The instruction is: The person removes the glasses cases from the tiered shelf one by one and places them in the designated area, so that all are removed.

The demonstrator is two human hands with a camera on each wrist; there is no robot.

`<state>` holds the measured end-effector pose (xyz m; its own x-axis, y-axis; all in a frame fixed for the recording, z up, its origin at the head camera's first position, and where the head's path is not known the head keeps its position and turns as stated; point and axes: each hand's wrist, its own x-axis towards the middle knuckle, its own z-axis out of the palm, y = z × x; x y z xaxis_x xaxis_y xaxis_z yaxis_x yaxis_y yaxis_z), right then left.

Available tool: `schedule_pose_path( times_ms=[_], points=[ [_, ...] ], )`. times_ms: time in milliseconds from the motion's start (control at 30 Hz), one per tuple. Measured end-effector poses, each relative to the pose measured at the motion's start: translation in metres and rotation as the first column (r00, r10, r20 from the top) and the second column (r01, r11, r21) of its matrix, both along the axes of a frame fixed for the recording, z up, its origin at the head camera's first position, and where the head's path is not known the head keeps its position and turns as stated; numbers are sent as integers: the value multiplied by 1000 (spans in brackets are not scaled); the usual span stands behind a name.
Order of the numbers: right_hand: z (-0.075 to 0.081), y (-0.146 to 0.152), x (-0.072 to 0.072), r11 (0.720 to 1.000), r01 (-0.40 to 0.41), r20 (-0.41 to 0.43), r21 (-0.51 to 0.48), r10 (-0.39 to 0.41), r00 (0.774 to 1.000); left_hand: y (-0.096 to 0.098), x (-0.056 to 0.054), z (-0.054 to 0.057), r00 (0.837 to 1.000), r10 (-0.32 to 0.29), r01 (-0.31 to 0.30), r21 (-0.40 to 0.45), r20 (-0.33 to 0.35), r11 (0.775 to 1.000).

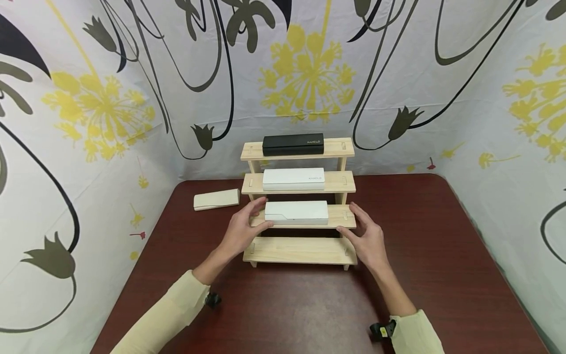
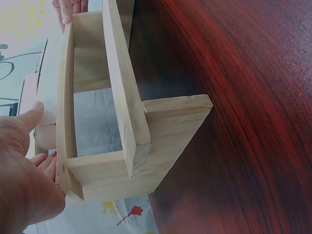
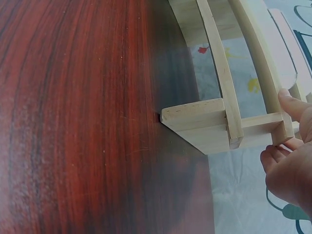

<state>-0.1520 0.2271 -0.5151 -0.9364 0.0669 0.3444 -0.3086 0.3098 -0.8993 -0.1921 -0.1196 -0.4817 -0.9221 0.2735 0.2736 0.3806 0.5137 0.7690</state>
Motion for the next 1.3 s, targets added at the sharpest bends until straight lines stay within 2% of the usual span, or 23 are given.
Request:
schedule_pose_path(
  times_ms=[567,1000,1300],
  points=[
    [-1,0,-1,1000,10,-8,3,-10,1000,4,-3,0,1000,-5,4,-25,-31,1000],
    [2,0,1,1000,3,-8,-16,-3,1000,6,-1,3,1000,-7,7,-77,-7,997],
    [1,0,1,1000,5,-1,-23,-5,1000,7,-1,2,1000,-4,2,-75,-31,997]
  ],
)
